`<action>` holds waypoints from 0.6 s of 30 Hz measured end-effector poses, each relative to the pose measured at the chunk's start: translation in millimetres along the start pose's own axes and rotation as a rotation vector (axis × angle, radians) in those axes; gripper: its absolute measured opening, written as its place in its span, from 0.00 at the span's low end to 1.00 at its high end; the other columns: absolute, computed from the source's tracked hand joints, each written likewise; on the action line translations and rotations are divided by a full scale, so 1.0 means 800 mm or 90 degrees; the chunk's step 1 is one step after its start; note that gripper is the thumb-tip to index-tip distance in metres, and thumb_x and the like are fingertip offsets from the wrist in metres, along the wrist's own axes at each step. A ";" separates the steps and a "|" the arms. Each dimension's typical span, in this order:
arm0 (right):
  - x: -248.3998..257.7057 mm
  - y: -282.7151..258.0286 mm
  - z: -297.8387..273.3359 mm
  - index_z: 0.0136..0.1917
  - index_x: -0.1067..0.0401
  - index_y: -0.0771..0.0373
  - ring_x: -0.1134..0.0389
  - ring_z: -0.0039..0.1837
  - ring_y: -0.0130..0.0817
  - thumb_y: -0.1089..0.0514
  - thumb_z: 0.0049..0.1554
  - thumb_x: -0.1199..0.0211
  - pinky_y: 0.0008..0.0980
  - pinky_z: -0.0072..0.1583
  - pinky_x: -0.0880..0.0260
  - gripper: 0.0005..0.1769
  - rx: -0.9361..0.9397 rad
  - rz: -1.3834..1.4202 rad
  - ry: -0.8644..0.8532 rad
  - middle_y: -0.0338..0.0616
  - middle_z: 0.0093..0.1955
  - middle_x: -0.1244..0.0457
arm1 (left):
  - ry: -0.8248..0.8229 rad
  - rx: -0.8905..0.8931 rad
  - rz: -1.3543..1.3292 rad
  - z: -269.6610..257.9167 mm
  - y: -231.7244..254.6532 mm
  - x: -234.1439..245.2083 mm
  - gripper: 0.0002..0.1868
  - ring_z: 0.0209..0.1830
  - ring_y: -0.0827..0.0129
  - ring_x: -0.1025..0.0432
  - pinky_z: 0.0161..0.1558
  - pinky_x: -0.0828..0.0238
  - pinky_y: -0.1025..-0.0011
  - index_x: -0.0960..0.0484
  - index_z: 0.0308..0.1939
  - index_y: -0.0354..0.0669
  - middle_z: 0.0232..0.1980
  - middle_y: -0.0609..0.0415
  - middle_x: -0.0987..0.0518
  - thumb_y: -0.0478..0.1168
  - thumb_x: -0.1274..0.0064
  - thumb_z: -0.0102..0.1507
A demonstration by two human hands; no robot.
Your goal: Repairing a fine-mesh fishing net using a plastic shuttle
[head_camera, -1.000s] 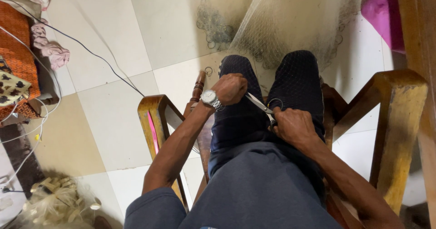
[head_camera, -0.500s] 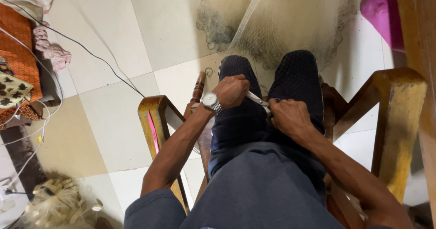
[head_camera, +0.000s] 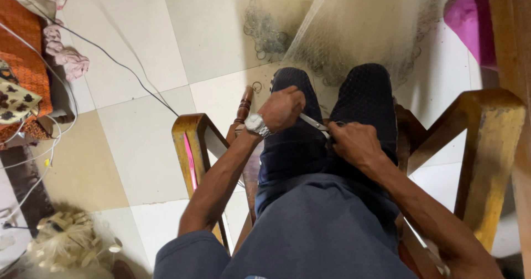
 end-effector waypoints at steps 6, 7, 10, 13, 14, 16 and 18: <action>0.029 0.018 -0.041 0.57 0.36 0.50 0.31 0.45 0.55 0.37 0.44 0.40 0.51 0.48 0.32 0.30 -0.134 0.179 -0.089 0.56 0.35 0.33 | 0.338 0.117 -0.279 -0.083 -0.030 0.070 0.07 0.25 0.66 0.29 0.27 0.35 0.72 0.20 0.28 0.49 0.23 0.49 0.26 0.44 0.48 0.60; 0.027 0.005 -0.042 0.57 0.36 0.50 0.31 0.45 0.55 0.37 0.44 0.40 0.51 0.48 0.32 0.30 -0.128 0.174 -0.092 0.56 0.35 0.33 | 0.345 0.122 -0.279 -0.098 -0.005 0.063 0.07 0.25 0.66 0.29 0.27 0.35 0.72 0.20 0.28 0.49 0.23 0.49 0.26 0.44 0.48 0.60; -0.011 -0.034 -0.039 0.50 0.32 0.49 0.31 0.44 0.55 0.35 0.40 0.36 0.53 0.46 0.33 0.28 -0.116 0.269 -0.092 0.55 0.35 0.33 | 0.232 0.140 -0.564 -0.123 0.056 0.006 0.20 0.47 0.59 0.28 0.49 0.33 0.62 0.28 0.53 0.41 0.44 0.45 0.23 0.40 0.46 0.58; -0.082 -0.080 -0.028 0.39 0.29 0.52 0.30 0.41 0.47 0.45 0.37 0.34 0.43 0.43 0.29 0.17 -0.038 0.168 -0.120 0.44 0.32 0.33 | 0.208 0.128 -0.655 -0.145 0.083 -0.027 0.21 0.52 0.60 0.31 0.54 0.36 0.61 0.32 0.58 0.42 0.52 0.45 0.26 0.44 0.54 0.63; -0.072 -0.099 -0.026 0.46 0.33 0.57 0.31 0.44 0.48 0.47 0.39 0.35 0.43 0.46 0.30 0.22 0.028 0.222 -0.089 0.48 0.38 0.34 | 0.260 0.154 -0.657 -0.156 0.074 -0.015 0.16 0.51 0.59 0.30 0.55 0.37 0.62 0.28 0.53 0.40 0.49 0.45 0.24 0.42 0.58 0.64; -0.051 -0.129 -0.028 0.53 0.37 0.61 0.32 0.48 0.48 0.49 0.41 0.36 0.44 0.48 0.31 0.28 0.103 0.269 -0.061 0.51 0.44 0.35 | 0.323 0.182 -0.660 -0.175 0.064 0.011 0.13 0.51 0.59 0.30 0.55 0.38 0.63 0.25 0.48 0.38 0.47 0.45 0.23 0.41 0.61 0.65; -0.007 -0.159 -0.039 0.64 0.45 0.71 0.35 0.53 0.58 0.53 0.47 0.37 0.51 0.50 0.32 0.37 0.215 0.423 0.022 0.64 0.53 0.39 | 0.323 0.204 -0.609 -0.190 0.060 0.036 0.10 0.48 0.59 0.28 0.53 0.38 0.62 0.26 0.41 0.37 0.41 0.45 0.21 0.38 0.62 0.64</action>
Point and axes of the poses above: each hand's wrist, its own z-axis towards the middle knuckle, its own x-axis out of the back of the hand, y = z × x, the point moved 9 cm from there along z, towards the middle knuckle
